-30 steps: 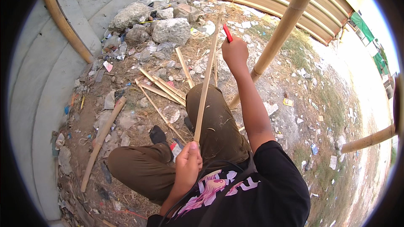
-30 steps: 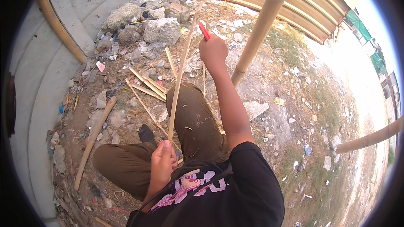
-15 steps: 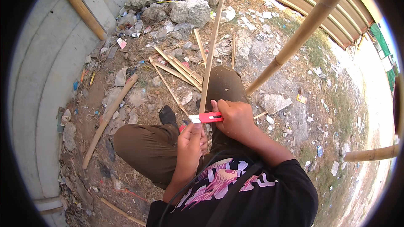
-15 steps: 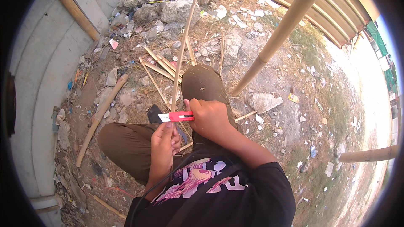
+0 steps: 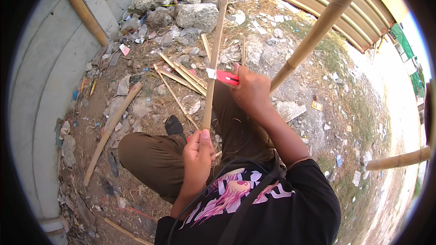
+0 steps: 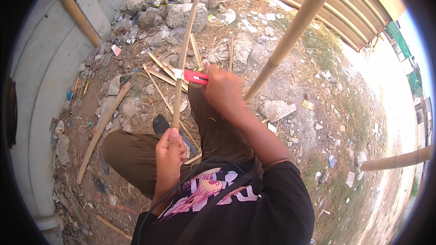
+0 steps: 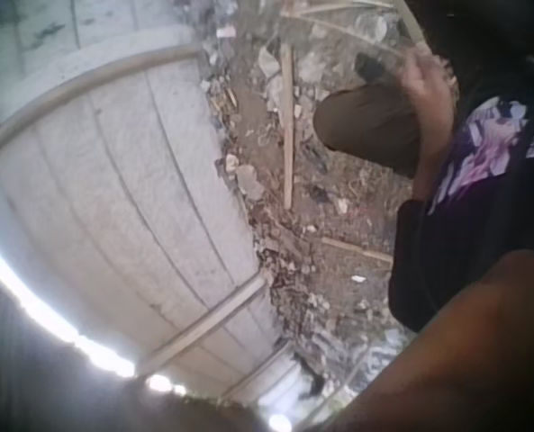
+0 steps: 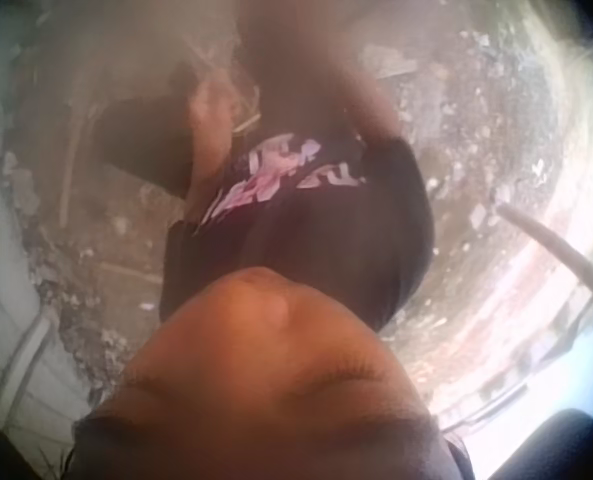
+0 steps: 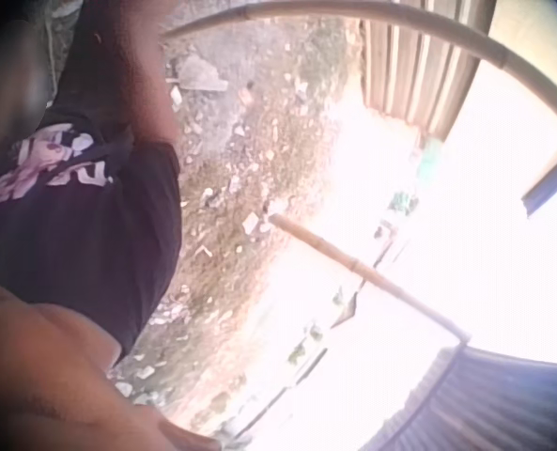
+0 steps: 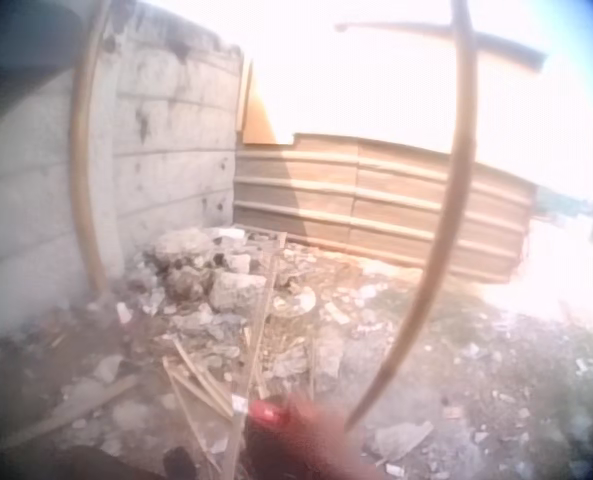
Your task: The person sits on the ground and uses a red utility knife to shave and smooth a thin bamboo stick. They hold the stick with their left hand and scrape along its length with the knife in their right hand, occasionally rotating the stick to work on different sides.
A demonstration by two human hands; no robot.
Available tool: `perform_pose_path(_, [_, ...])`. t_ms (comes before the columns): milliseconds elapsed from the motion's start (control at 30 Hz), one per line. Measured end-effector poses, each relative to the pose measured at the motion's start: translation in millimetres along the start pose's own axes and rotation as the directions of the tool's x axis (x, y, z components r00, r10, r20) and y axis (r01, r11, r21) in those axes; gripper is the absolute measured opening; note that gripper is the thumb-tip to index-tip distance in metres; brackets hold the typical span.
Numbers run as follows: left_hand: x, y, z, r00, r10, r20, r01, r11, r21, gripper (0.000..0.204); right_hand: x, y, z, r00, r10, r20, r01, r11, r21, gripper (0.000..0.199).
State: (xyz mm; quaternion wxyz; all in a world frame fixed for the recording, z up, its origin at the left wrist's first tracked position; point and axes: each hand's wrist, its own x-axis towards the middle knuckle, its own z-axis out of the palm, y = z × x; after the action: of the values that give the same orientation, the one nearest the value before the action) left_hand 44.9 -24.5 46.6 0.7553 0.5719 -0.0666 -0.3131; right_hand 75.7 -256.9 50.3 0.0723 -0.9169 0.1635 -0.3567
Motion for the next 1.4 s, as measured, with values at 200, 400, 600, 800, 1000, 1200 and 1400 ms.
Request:
perform_pose_path(200, [-10,-6,16,0.986,-0.074,0.151,0.075,0.997,-0.002,0.032,91,100,-13,0.891,0.451,-0.047,-0.453,0.878,-0.157,0.029])
perform_pose_path(400, [-1,-5,11,0.989,-0.102,0.104,0.108,0.993,-0.051,0.033,33,78,-14,0.961,0.250,0.116,-0.271,0.932,0.242,0.030])
perform_pose_path(600, [2,-7,7,0.990,-0.122,0.076,0.130,0.986,-0.104,0.032,-68,-16,-22,0.987,-0.132,0.097,0.100,0.955,0.281,0.034])
perform_pose_path(800, [-2,-3,7,0.999,-0.024,0.048,0.029,0.996,-0.089,0.030,-69,-20,-33,0.969,-0.211,0.126,0.174,0.951,0.255,0.036])
perform_pose_path(1000, [-5,-7,10,0.997,0.080,0.002,-0.080,0.996,0.039,0.031,-81,-17,-33,0.977,-0.171,0.128,0.152,0.978,0.145,0.035])
perform_pose_path(1200, [-8,-6,9,0.995,0.092,-0.025,-0.088,0.988,0.125,0.034,-74,-16,-21,0.979,-0.201,0.027,0.198,0.975,0.103,0.034])
perform_pose_path(1400, [-6,-1,4,0.999,0.044,0.014,-0.043,0.999,-0.007,0.035,-65,-17,-5,0.975,-0.218,-0.041,0.221,0.967,0.128,0.034])
